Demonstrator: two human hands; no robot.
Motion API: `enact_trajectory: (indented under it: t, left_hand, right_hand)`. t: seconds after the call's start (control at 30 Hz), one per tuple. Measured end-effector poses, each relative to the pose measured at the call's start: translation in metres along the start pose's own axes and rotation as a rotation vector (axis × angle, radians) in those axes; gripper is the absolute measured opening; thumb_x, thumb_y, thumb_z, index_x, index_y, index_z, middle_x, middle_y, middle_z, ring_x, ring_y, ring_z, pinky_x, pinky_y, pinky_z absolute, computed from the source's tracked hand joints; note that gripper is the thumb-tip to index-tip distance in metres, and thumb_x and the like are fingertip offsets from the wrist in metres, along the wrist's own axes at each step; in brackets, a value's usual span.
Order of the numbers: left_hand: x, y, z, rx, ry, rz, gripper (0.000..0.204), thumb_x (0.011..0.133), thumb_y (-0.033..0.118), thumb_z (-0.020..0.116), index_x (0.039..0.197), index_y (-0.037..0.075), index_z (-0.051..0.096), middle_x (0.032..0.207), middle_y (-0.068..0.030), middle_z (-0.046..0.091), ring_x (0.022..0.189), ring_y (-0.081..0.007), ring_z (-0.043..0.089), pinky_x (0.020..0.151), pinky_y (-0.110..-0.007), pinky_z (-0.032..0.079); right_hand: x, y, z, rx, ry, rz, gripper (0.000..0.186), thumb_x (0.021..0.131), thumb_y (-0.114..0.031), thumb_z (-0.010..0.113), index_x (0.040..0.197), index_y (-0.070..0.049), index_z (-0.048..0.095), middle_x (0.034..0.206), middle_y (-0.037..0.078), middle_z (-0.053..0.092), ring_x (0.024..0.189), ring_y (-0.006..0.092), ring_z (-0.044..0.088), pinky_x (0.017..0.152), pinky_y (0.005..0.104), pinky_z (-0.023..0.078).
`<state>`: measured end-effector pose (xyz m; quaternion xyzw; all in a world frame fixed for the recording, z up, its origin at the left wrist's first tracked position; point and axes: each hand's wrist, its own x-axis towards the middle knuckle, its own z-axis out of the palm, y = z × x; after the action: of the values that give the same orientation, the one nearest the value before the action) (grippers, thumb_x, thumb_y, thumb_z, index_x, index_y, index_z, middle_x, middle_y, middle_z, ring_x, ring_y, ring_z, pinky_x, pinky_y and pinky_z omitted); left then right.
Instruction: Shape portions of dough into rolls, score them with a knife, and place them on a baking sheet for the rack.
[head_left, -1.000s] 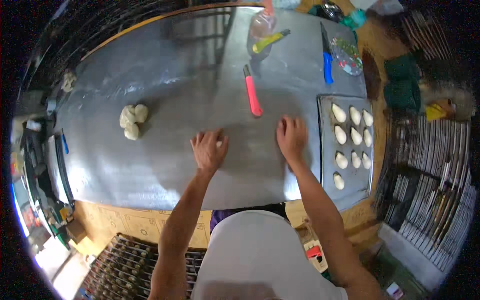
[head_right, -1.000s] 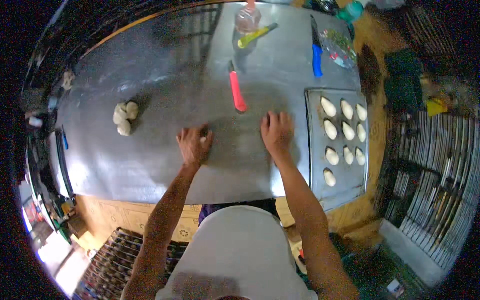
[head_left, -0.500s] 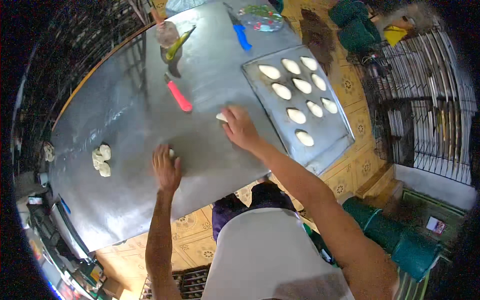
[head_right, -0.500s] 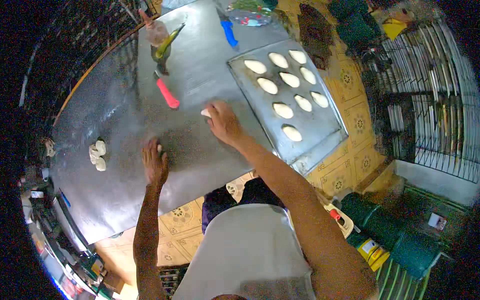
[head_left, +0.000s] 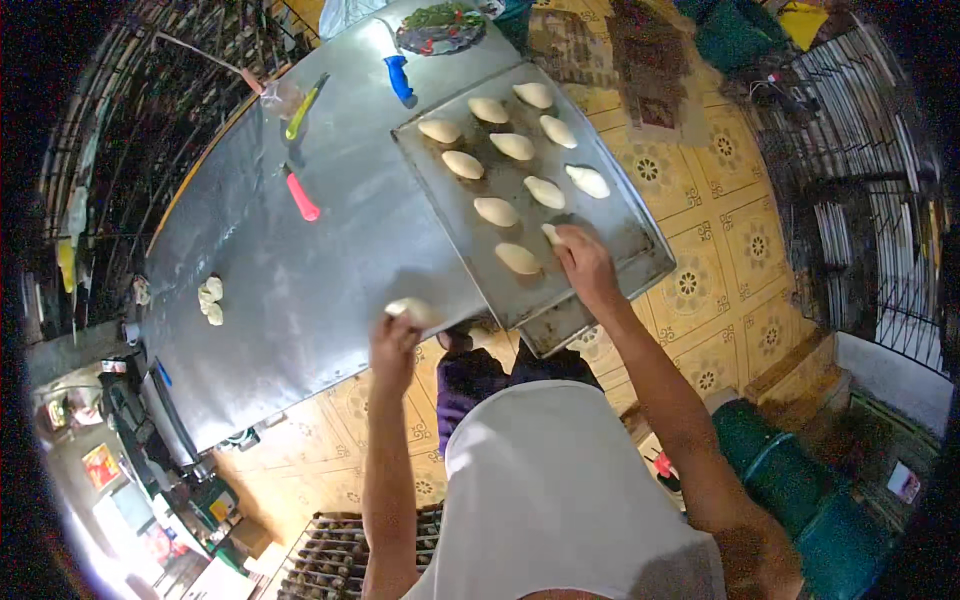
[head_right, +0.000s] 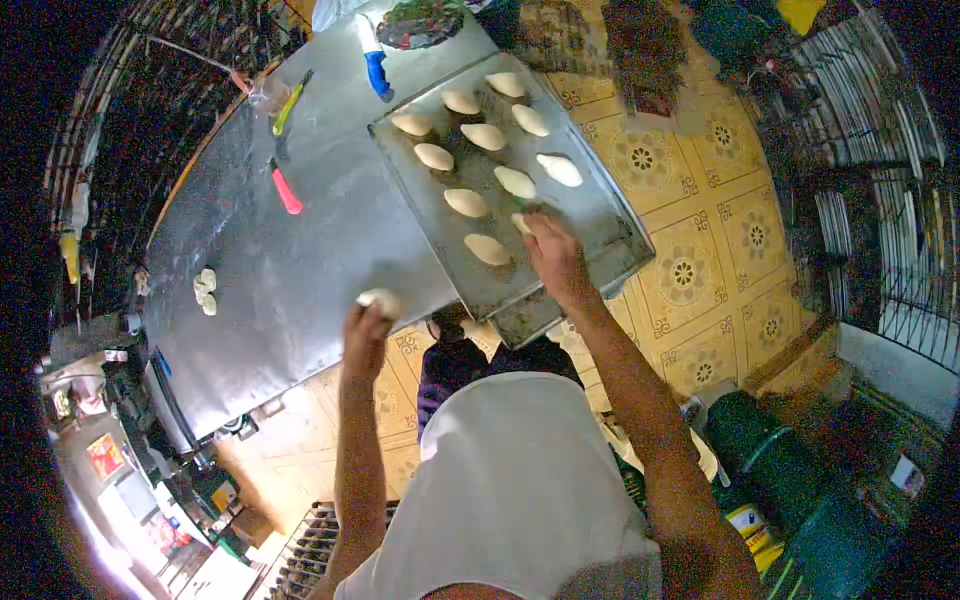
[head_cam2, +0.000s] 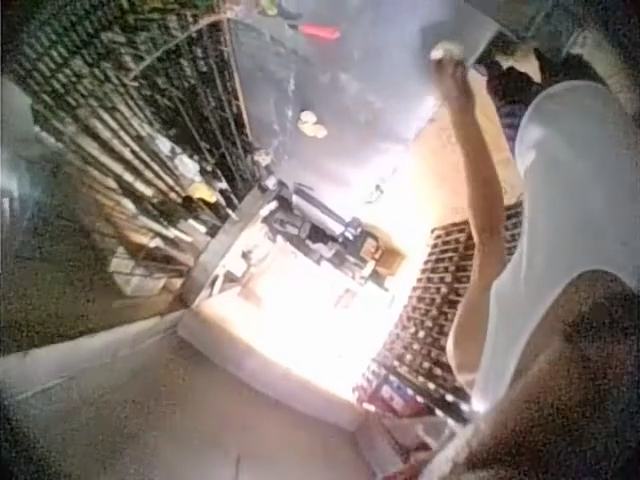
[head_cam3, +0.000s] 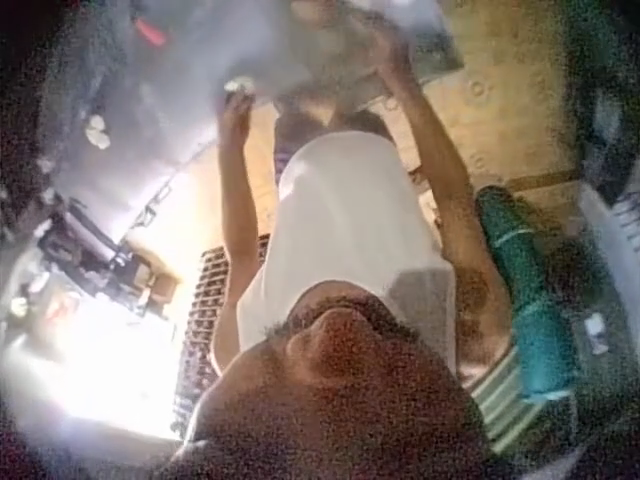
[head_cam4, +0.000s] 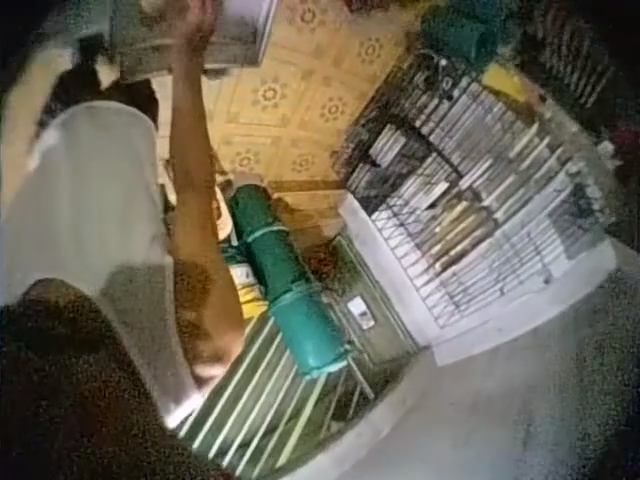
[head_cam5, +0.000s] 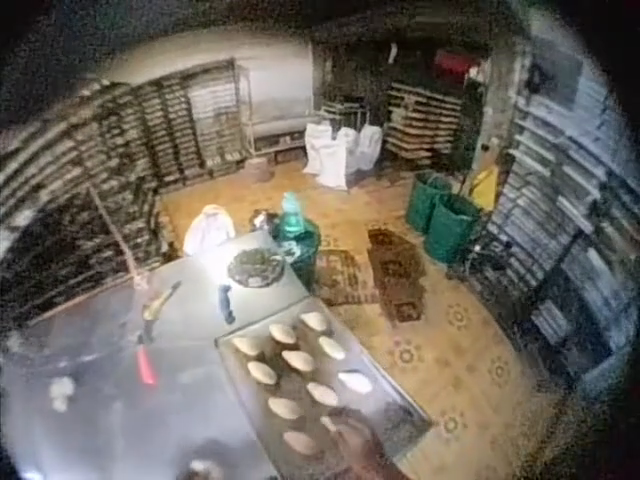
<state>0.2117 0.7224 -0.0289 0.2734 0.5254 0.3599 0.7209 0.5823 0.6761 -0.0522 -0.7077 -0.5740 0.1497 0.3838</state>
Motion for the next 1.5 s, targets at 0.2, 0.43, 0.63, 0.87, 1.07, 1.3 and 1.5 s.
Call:
enact_trajectory:
  t: [0.2, 0.43, 0.63, 0.87, 1.07, 1.3, 1.5]
  left_hand:
    - [0.023, -0.07, 0.169, 0.145, -0.195, -0.025, 0.035, 0.105, 0.017, 0.067, 0.135, 0.001, 0.059, 0.12, -0.01, 0.067, 0.103, -0.0183, 0.066, 0.09, -0.032, 0.057]
    - [0.061, -0.069, 0.261, 0.389, -0.378, 0.264, 0.047, 0.103, 0.024, 0.067, 0.141, -0.001, 0.058, 0.114, -0.0103, 0.071, 0.092, -0.0179, 0.068, 0.082, -0.033, 0.056]
    - [0.061, -0.073, 0.281, 0.359, -0.437, 0.006, 0.047, 0.105, 0.012, 0.065, 0.146, -0.007, 0.053, 0.131, -0.0168, 0.068, 0.115, -0.0216, 0.067, 0.097, -0.035, 0.058]
    - [0.063, -0.06, 0.26, 1.268, -0.233, 0.887, 0.043, 0.094, 0.013, 0.071, 0.135, 0.002, 0.063, 0.129, -0.0179, 0.067, 0.107, -0.0337, 0.068, 0.087, -0.047, 0.059]
    - [0.079, -0.054, 0.23, 1.248, -0.439, 0.769, 0.041, 0.093, 0.017, 0.073, 0.132, 0.008, 0.065, 0.132, -0.0188, 0.063, 0.116, -0.0426, 0.063, 0.1, -0.049, 0.054]
    - [0.041, -0.031, 0.118, 0.779, -0.192, 0.562, 0.038, 0.095, 0.005, 0.068, 0.133, 0.007, 0.067, 0.128, -0.02, 0.066, 0.102, -0.037, 0.072, 0.083, -0.042, 0.059]
    - [0.052, -0.006, -0.034, 0.701, 0.157, 0.39, 0.031, 0.097, 0.005, 0.064, 0.127, 0.004, 0.07, 0.109, -0.0197, 0.069, 0.08, -0.032, 0.068, 0.072, -0.041, 0.054]
  right_hand:
    - [-0.033, 0.004, -0.015, 0.358, -0.04, 0.214, 0.044, 0.099, -0.013, 0.069, 0.14, 0.002, 0.06, 0.131, 0.026, 0.068, 0.115, 0.042, 0.068, 0.095, 0.0486, 0.057]
    - [-0.02, 0.028, -0.064, 0.246, 0.018, 0.193, 0.035, 0.106, -0.014, 0.058, 0.137, 0.0, 0.066, 0.129, 0.02, 0.071, 0.111, 0.0286, 0.071, 0.094, 0.0373, 0.057]
    - [-0.023, 0.041, -0.078, 0.154, 0.057, 0.124, 0.032, 0.101, -0.013, 0.065, 0.128, 0.003, 0.069, 0.12, 0.022, 0.072, 0.104, 0.03, 0.073, 0.089, 0.0395, 0.057]
    - [0.002, 0.038, -0.084, 0.106, 0.025, 0.236, 0.028, 0.098, -0.01, 0.068, 0.122, 0.003, 0.071, 0.111, 0.022, 0.073, 0.099, 0.0384, 0.071, 0.089, 0.0431, 0.057]
    - [-0.003, 0.072, -0.049, -0.271, 0.184, -0.155, 0.03, 0.099, -0.004, 0.063, 0.126, 0.004, 0.071, 0.128, 0.024, 0.071, 0.123, 0.0404, 0.065, 0.107, 0.047, 0.05]
    - [0.015, -0.046, 0.038, 0.057, -0.07, -0.056, 0.031, 0.106, -0.011, 0.055, 0.133, 0.002, 0.064, 0.126, 0.022, 0.068, 0.119, 0.0433, 0.063, 0.103, 0.0502, 0.05]
    - [0.124, -0.182, 0.227, 0.196, -0.332, -0.206, 0.033, 0.098, -0.018, 0.074, 0.123, 0.0, 0.065, 0.112, 0.02, 0.068, 0.1, 0.0366, 0.069, 0.081, 0.0456, 0.055]
